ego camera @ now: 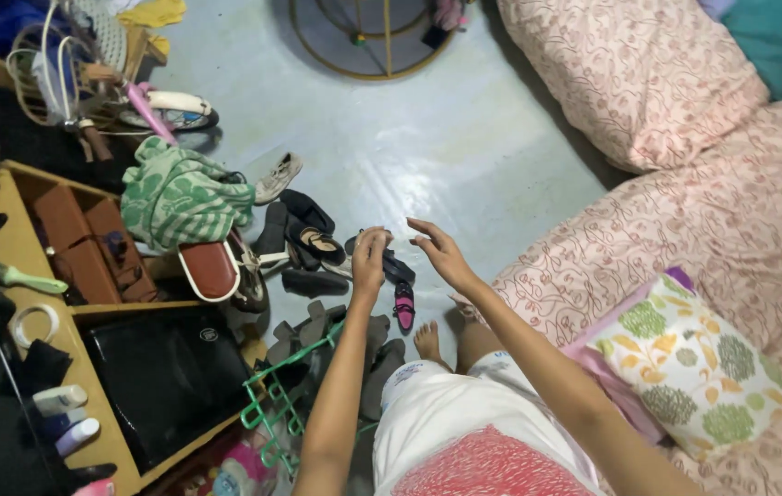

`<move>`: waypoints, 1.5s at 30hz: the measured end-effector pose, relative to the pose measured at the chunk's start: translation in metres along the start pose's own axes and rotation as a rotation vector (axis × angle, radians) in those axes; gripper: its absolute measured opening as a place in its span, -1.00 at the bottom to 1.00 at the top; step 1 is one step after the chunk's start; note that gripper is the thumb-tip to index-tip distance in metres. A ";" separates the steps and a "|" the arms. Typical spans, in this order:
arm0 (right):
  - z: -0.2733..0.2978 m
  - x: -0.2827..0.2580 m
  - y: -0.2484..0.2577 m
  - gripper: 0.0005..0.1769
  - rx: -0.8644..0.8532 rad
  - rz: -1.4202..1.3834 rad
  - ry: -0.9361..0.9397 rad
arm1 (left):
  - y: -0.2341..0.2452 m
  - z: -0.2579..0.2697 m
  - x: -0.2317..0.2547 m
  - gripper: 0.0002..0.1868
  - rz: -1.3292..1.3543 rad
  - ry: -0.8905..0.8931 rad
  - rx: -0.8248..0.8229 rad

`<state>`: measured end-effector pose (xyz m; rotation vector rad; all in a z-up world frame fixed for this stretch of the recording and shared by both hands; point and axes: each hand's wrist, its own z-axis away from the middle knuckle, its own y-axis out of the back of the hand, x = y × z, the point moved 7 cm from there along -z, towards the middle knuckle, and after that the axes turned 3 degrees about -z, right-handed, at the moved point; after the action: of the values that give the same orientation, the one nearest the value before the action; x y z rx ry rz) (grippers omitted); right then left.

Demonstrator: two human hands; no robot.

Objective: Organizing various shoes and sandals and placing them into a green shoe rack.

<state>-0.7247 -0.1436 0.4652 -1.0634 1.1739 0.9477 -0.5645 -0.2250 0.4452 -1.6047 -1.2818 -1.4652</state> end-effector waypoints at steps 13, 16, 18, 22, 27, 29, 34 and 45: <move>-0.125 0.032 0.003 -0.52 -0.313 -0.021 -0.052 | 0.035 -0.050 -0.075 -0.76 0.013 0.351 0.325; -0.167 0.020 0.004 -0.55 -0.406 -0.010 -0.019 | 0.038 -0.068 -0.108 -0.74 -0.029 0.319 0.387; -0.198 0.013 0.002 -0.57 -0.461 0.006 0.006 | 0.040 -0.095 -0.085 -0.69 -0.232 0.048 0.400; -0.259 0.007 0.010 -0.57 -0.572 0.010 -0.035 | 0.029 -0.134 -0.105 -0.70 0.015 0.245 0.567; -0.321 0.002 0.006 -0.56 -0.700 0.067 -0.067 | 0.024 -0.169 -0.079 -0.63 0.008 0.302 0.775; -0.340 -0.001 0.005 -0.56 -0.731 0.037 -0.034 | 0.022 -0.169 -0.121 -0.78 0.354 0.283 0.864; -0.360 -0.007 -0.016 -0.58 -0.862 0.016 -0.058 | 0.026 -0.173 -0.080 -0.68 0.043 0.276 1.079; -0.355 0.022 -0.092 -0.55 -1.163 0.056 -0.187 | 0.041 -0.093 -0.087 -0.58 0.203 0.426 1.410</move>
<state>-0.7168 -0.5092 0.4340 -1.7746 0.4173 1.8064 -0.5549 -0.3446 0.3871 -0.4094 -1.2995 -0.4050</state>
